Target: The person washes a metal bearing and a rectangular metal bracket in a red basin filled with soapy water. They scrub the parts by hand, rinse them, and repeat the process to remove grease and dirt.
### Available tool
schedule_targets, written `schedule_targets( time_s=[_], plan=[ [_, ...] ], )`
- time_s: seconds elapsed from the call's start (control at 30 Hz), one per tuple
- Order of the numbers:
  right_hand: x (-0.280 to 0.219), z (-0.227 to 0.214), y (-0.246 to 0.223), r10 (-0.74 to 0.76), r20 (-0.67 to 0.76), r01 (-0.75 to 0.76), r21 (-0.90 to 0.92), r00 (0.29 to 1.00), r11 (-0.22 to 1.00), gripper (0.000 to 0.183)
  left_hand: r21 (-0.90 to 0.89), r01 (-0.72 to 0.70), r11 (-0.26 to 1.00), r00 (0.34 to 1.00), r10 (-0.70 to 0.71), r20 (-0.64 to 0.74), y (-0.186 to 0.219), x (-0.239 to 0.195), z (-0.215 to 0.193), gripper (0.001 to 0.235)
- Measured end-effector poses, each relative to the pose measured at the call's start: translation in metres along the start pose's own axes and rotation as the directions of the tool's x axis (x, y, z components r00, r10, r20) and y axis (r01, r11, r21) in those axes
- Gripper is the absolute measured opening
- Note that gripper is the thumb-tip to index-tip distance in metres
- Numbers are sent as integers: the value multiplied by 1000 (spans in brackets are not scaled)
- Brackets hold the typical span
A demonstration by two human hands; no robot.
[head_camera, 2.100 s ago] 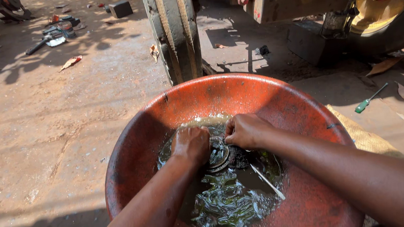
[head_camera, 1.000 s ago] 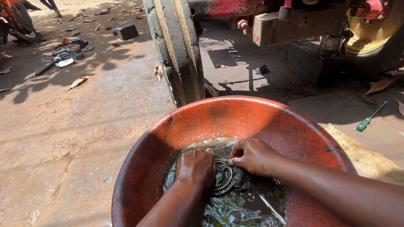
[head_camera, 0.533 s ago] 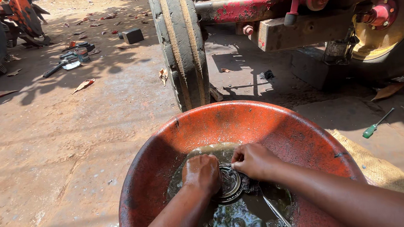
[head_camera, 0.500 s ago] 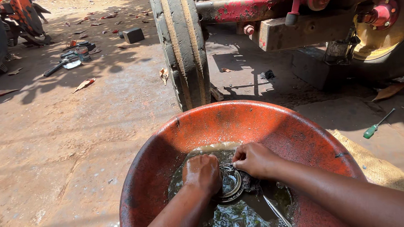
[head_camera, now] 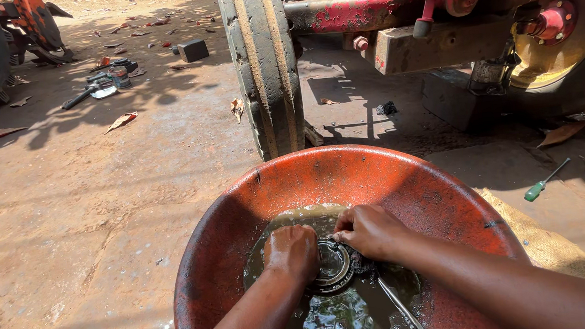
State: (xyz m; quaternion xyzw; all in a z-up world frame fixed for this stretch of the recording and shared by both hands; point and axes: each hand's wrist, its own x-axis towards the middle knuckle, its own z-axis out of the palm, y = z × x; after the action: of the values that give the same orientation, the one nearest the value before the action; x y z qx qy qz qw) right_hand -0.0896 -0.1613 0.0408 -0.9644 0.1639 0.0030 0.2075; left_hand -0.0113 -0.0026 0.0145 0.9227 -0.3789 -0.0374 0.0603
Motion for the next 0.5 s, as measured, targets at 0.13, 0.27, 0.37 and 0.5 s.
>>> schedule_targets(
  time_s=[0.13,0.27,0.37,0.5],
  plan=[
    [-4,-5,-3,-84,81,83,14,993,996,25,-3,16,1000,997,-16,81,0,-1,-3,18],
    [-1,-5,-7,-10,103,9,8,995,1000,27,9,-5,1000,999,5,43,-1,0,-1,18],
    [-4,-3,-9,-26,111,35,-78,993,996,28,-2,-2,1000,1000,2,10,-2,1,7,17],
    [-6,-6,-18,-127,109,146,-197,986,969,28,39,-31,999,999,30,17,-4,7,7,18]
  ],
)
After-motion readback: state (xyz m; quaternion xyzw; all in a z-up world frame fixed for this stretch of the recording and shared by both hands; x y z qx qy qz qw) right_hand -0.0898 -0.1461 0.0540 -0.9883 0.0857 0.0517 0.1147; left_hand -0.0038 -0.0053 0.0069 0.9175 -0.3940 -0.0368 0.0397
